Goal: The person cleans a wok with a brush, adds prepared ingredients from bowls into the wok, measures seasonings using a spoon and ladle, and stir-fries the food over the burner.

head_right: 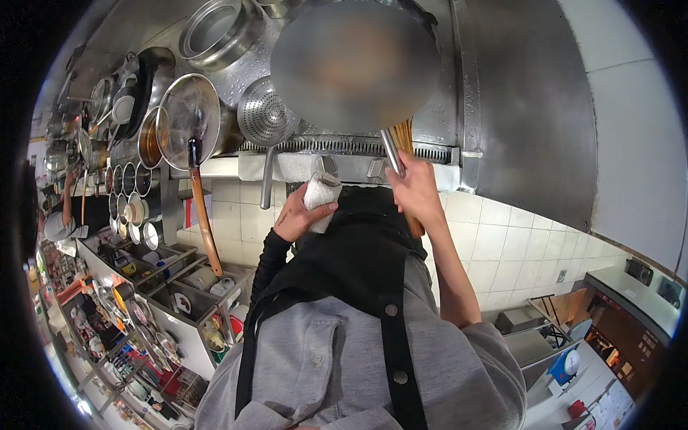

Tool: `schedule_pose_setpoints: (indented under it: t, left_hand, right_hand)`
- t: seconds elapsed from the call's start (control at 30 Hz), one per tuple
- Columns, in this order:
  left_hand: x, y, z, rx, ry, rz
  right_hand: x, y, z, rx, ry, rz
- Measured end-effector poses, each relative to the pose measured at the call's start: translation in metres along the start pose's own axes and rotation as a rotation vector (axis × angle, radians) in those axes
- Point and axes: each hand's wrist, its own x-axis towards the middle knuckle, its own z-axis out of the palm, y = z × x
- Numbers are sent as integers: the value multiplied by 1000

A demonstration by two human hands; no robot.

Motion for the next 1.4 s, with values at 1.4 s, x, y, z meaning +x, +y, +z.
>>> schedule_pose_setpoints:
  t: [1.4]
  left_hand:
    - [2,5,4,35,-30,16]
  right_hand:
    - [128,1,-35,-85,304,-126]
